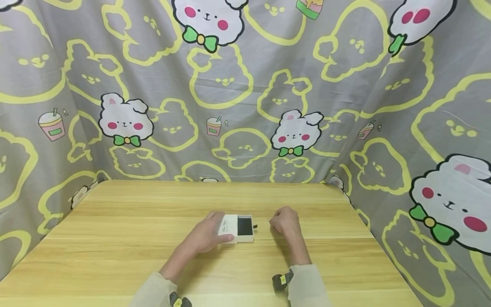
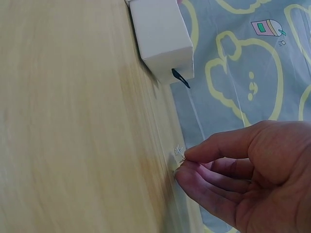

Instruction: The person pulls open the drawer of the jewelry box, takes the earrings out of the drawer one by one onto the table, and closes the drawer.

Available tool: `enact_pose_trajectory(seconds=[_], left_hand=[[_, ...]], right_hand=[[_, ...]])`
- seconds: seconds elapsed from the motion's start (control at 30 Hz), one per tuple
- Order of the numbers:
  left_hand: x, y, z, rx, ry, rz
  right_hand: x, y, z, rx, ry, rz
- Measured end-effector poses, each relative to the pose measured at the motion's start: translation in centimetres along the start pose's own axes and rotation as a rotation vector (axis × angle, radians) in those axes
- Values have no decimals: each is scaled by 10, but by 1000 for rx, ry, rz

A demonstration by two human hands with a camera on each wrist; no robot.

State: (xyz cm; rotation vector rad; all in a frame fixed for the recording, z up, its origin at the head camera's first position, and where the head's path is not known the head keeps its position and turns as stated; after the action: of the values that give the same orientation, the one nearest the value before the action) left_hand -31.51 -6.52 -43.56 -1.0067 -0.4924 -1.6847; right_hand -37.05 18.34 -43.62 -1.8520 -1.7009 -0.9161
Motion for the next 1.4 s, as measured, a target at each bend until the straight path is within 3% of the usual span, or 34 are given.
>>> enact_pose_trajectory(seconds=[0.97, 1.4], left_hand=[[0, 1, 0, -3, 1, -2], [-1, 0, 0, 4, 5, -3]], right_hand=[[3, 3, -1, 1, -23, 8], [2, 4, -13, 8, -98, -57]])
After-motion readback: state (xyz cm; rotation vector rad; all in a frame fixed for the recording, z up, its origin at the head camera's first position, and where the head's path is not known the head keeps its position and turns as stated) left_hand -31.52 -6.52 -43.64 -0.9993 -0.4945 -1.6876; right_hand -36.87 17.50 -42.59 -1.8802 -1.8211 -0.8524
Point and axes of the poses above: each hand's wrist, its own y-axis away from the middle knuckle, its own x-axis out of the back of the hand, z = x × y, the point moved 6 cm from there along -y, towards the middle knuckle, and after that the axes turned 7 degrees about -x, right-handed, at the moved point
